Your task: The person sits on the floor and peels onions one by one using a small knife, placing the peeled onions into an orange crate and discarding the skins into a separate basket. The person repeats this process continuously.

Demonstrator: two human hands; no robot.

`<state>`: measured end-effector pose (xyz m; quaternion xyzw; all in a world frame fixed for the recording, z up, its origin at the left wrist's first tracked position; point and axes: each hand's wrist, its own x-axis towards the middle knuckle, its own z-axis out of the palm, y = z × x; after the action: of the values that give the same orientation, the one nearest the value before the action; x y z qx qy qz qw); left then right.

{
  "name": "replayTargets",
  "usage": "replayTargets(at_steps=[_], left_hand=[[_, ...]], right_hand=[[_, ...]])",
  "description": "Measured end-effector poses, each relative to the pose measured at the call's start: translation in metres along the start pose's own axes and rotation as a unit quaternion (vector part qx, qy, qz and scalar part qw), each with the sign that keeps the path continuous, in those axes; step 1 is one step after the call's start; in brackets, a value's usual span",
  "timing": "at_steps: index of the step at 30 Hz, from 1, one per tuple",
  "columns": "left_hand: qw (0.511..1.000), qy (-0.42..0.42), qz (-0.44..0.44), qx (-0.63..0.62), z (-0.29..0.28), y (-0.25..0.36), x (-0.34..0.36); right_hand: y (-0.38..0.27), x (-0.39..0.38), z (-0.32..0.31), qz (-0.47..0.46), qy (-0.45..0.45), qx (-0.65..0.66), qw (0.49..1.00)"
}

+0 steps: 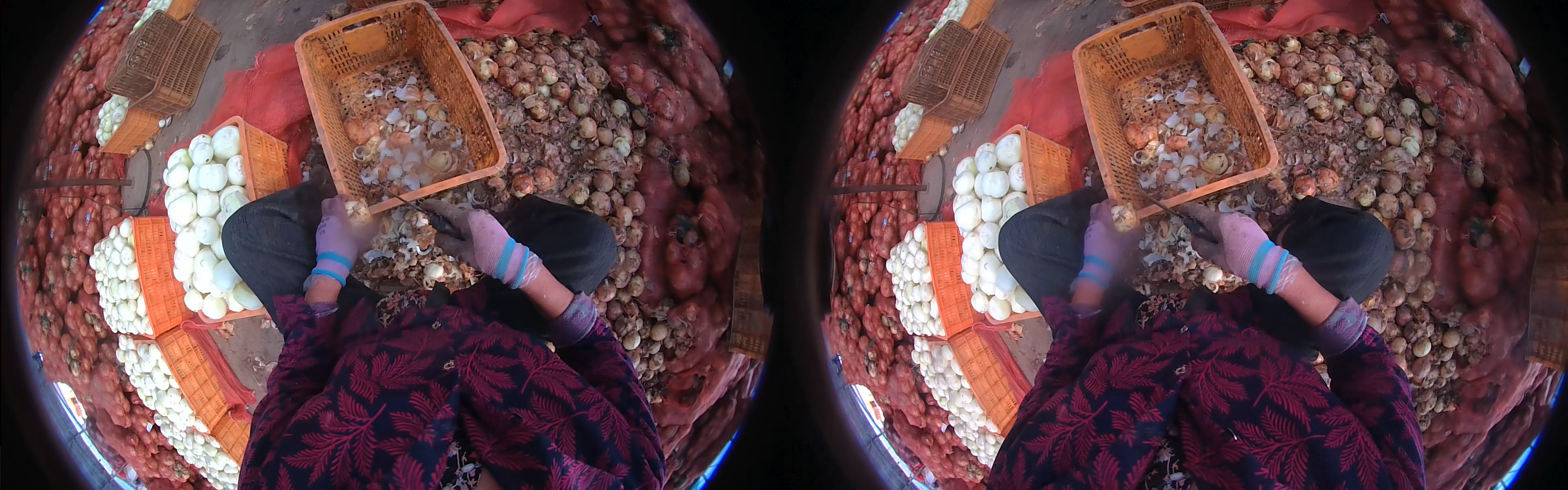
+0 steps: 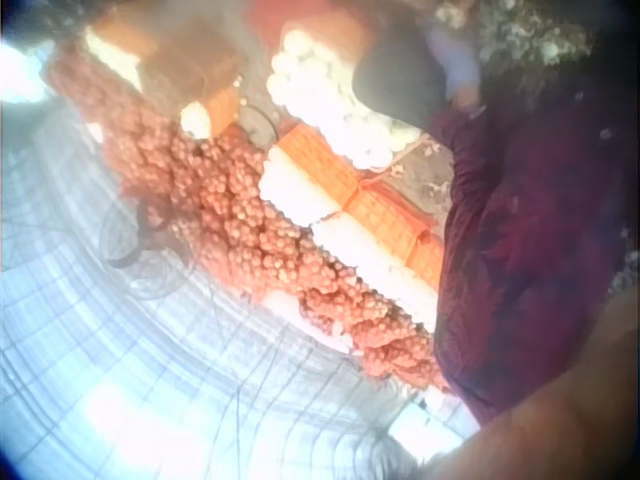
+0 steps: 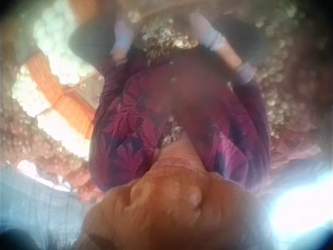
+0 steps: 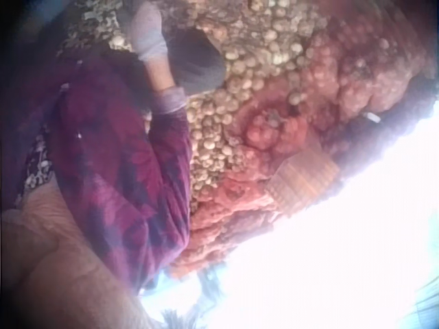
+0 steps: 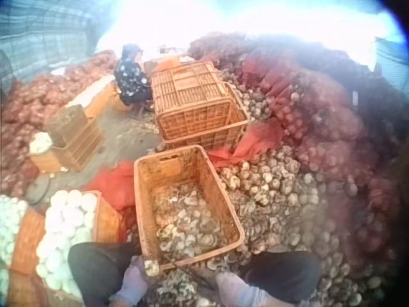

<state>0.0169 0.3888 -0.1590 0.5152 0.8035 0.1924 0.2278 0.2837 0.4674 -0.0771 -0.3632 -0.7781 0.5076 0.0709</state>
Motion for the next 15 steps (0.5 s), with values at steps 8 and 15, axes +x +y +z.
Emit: replayTargets(at_steps=[8, 15], left_hand=[[0.997, 0.029, 0.002, -0.075, 0.001, -0.029, -0.002], [0.995, 0.018, 0.001, -0.093, 0.002, -0.036, 0.003]], right_hand=[[0.014, 0.016, 0.063, -0.056, -0.016, -0.078, 0.995], [0.015, 0.024, 0.059, -0.040, -0.066, -0.172, 0.982]])
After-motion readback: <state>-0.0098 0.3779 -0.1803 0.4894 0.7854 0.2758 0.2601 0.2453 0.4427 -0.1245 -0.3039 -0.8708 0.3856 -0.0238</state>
